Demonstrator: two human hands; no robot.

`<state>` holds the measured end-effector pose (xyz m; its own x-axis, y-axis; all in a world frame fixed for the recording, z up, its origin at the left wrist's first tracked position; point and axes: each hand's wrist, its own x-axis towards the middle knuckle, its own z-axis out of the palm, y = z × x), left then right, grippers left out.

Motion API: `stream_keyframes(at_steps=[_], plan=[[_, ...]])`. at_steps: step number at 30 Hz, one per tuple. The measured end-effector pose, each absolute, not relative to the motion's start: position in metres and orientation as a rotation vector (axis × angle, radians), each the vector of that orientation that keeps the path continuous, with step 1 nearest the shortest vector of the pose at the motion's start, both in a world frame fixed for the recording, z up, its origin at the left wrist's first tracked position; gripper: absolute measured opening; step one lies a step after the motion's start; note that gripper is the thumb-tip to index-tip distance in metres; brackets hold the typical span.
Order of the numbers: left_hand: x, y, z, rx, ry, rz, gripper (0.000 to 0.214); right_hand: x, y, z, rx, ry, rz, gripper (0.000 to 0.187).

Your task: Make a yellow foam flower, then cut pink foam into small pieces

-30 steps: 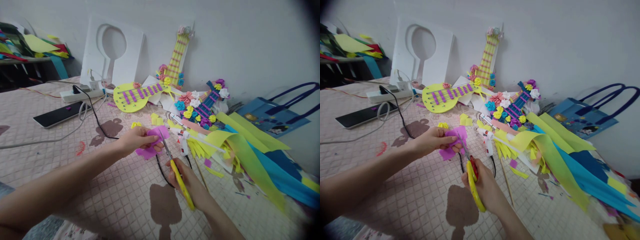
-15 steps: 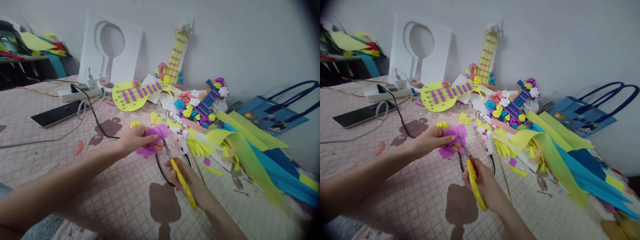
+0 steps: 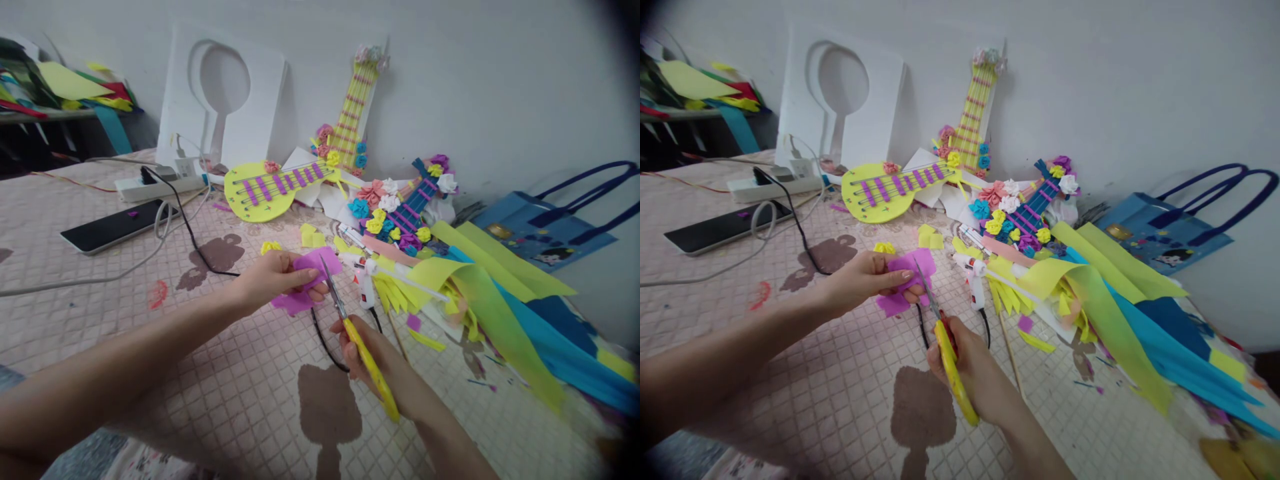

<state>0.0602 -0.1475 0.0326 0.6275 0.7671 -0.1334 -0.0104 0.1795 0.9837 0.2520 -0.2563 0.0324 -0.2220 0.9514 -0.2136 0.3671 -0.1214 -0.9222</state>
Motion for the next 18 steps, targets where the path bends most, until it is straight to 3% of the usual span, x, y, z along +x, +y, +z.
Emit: stream_keyframes(at_steps=[18], plan=[[0.059,-0.148,0.034,1.309,0.714,0.643,0.024,0.254,-0.256,0.022,-1.554,-1.609,1.282,0.04]])
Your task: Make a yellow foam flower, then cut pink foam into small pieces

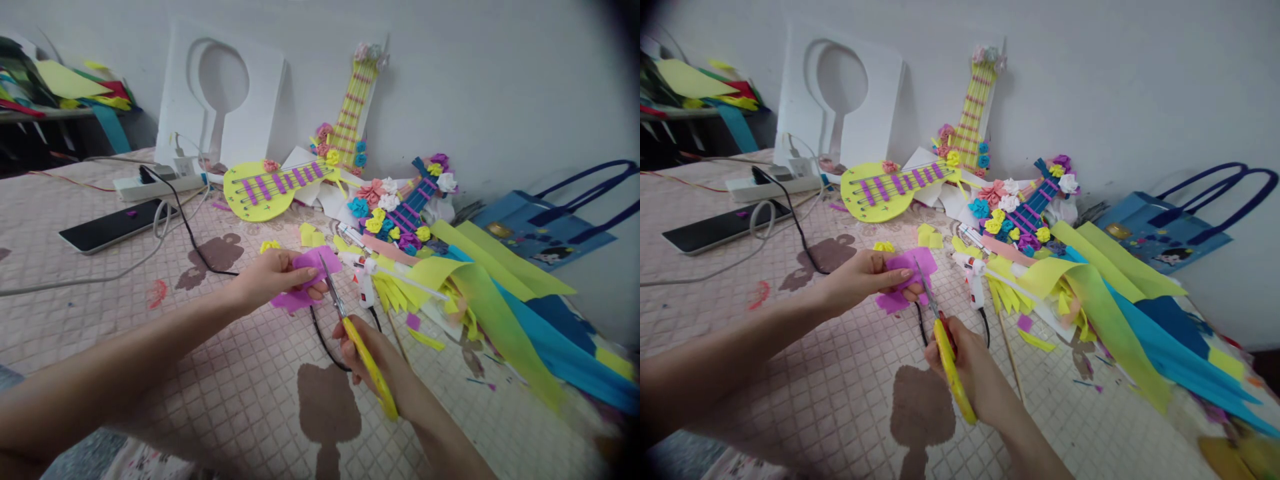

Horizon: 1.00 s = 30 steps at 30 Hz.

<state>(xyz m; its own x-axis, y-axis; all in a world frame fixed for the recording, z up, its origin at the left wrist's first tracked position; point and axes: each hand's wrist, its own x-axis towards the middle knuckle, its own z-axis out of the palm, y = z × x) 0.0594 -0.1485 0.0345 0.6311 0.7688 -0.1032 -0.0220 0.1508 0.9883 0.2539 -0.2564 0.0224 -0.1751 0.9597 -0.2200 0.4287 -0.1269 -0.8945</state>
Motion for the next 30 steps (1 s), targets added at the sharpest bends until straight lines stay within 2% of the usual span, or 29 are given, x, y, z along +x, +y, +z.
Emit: stream_keyframes(at_steps=[11,19,30], plan=[[0.055,-0.145,0.034,1.341,0.665,0.648,0.022,0.251,-0.255,0.025,-1.643,-1.383,1.434,0.038],[0.054,-0.147,0.042,1.31,0.676,0.621,0.018,0.254,-0.259,0.028,-1.5,-1.579,1.368,0.056],[0.053,-0.145,0.034,1.324,0.573,0.497,0.021,0.262,-0.257,0.008,-1.451,-1.614,1.416,0.065]])
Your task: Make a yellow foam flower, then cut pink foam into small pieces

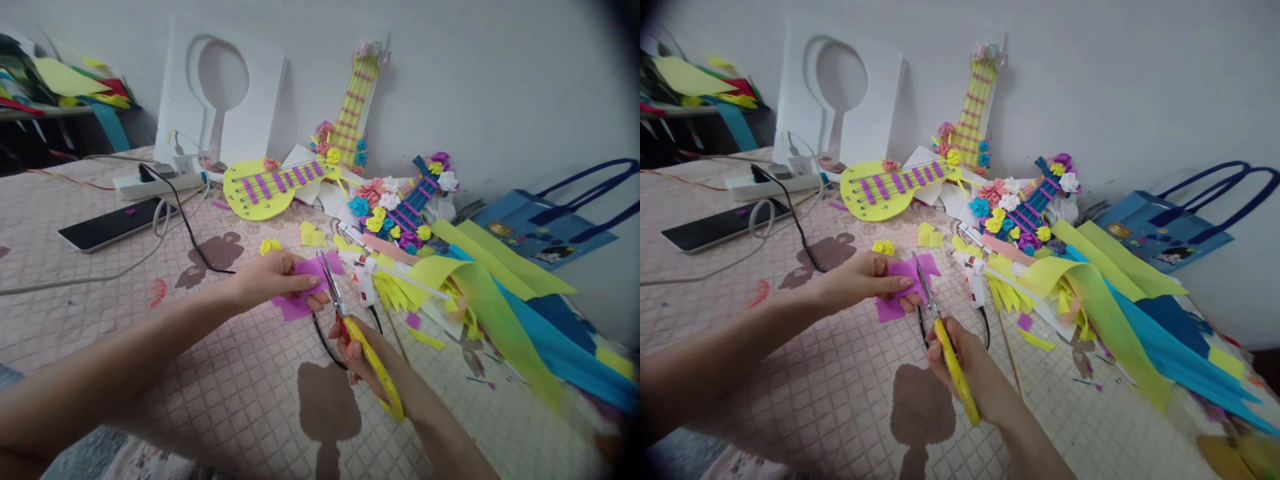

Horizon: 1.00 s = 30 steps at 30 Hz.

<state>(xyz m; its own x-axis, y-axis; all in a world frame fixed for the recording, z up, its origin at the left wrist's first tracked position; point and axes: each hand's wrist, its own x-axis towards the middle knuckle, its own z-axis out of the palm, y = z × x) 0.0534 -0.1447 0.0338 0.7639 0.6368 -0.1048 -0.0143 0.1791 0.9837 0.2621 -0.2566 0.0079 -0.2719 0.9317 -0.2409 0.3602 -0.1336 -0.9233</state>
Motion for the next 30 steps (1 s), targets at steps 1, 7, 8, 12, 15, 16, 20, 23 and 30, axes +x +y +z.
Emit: stream_keyframes(at_steps=[1,7,8,12,15,16,20,23,30], plan=[[0.053,-0.145,0.033,1.33,0.564,0.481,0.021,0.261,-0.257,0.009,-1.46,-1.619,1.405,0.065],[0.055,-0.146,0.031,1.351,0.548,0.449,0.021,0.258,-0.257,0.014,-1.459,-1.681,1.307,0.056],[0.055,-0.146,0.031,1.35,0.547,0.449,0.021,0.258,-0.256,0.013,-1.464,-1.682,1.294,0.056],[0.055,-0.146,0.032,1.336,0.543,0.454,0.021,0.259,-0.255,0.006,-1.487,-1.675,1.271,0.056],[0.055,-0.146,0.031,1.339,0.544,0.46,0.021,0.261,-0.256,0.002,-1.537,-1.668,1.291,0.055],[0.055,-0.146,0.03,1.338,0.547,0.461,0.021,0.261,-0.256,0.001,-1.553,-1.663,1.297,0.055],[0.055,-0.145,0.029,1.342,0.564,0.458,0.021,0.26,-0.256,0.001,-1.589,-1.631,1.304,0.055],[0.056,-0.145,0.03,1.349,0.573,0.458,0.021,0.257,-0.256,0.004,-1.612,-1.541,1.355,0.057],[0.061,-0.149,0.025,1.285,0.56,0.454,0.024,0.256,-0.251,0.003,-1.597,-1.339,1.441,0.053]])
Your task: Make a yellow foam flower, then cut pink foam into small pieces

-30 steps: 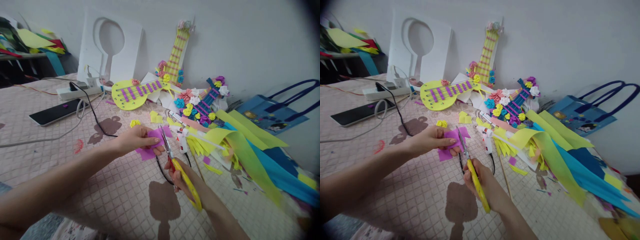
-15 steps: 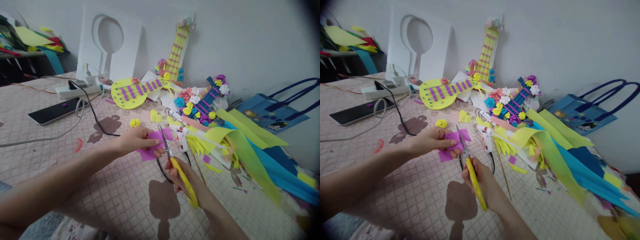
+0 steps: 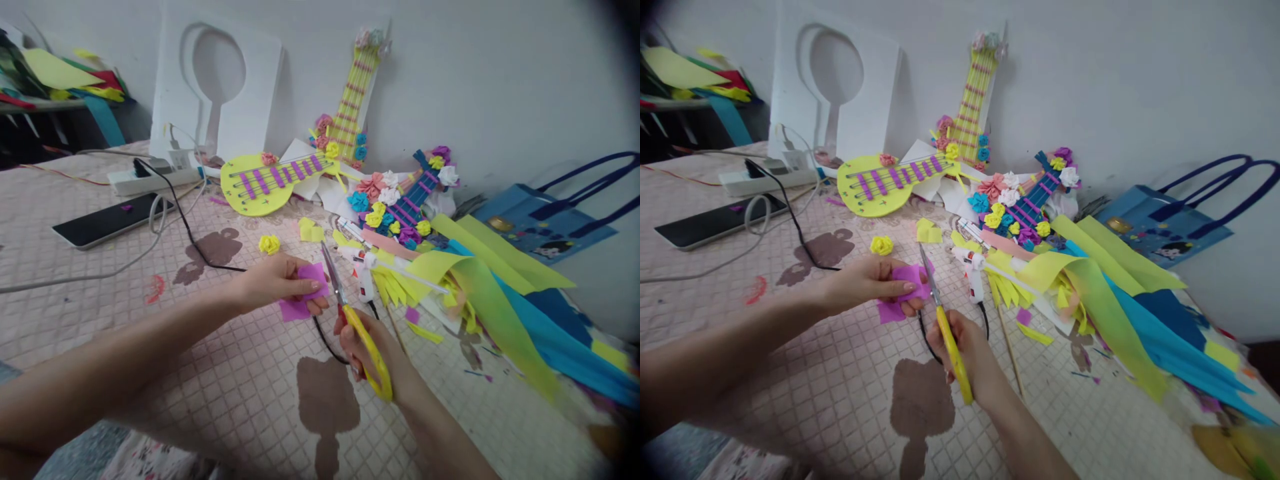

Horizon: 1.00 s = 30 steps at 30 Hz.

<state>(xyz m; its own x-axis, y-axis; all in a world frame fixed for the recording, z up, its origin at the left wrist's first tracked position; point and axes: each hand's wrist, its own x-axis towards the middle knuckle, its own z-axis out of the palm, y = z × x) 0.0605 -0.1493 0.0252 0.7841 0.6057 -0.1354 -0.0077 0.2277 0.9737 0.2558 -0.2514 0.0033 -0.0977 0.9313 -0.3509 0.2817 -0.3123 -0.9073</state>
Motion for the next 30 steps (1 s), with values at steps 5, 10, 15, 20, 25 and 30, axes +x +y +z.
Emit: stream_keyframes(at_steps=[5,10,15,20,25,30], plan=[[0.071,-0.161,0.01,1.251,0.476,0.36,0.03,0.258,-0.248,0.002,-1.481,-1.28,1.322,0.04],[0.076,-0.169,0.006,1.295,0.441,0.248,0.03,0.254,-0.246,0.001,-1.448,-1.227,1.273,0.031],[0.076,-0.171,0.014,1.3,0.512,0.229,0.035,0.256,-0.243,0.001,-1.439,-1.199,1.325,0.029],[0.07,-0.163,0.013,1.273,0.519,0.108,0.033,0.259,-0.24,0.006,-1.508,-1.175,1.313,0.032],[0.066,-0.151,0.003,1.279,0.512,0.095,0.033,0.263,-0.24,0.005,-1.529,-1.139,1.258,0.031],[0.063,-0.145,0.005,1.277,0.55,0.132,0.034,0.264,-0.239,0.003,-1.526,-1.145,1.244,0.03]])
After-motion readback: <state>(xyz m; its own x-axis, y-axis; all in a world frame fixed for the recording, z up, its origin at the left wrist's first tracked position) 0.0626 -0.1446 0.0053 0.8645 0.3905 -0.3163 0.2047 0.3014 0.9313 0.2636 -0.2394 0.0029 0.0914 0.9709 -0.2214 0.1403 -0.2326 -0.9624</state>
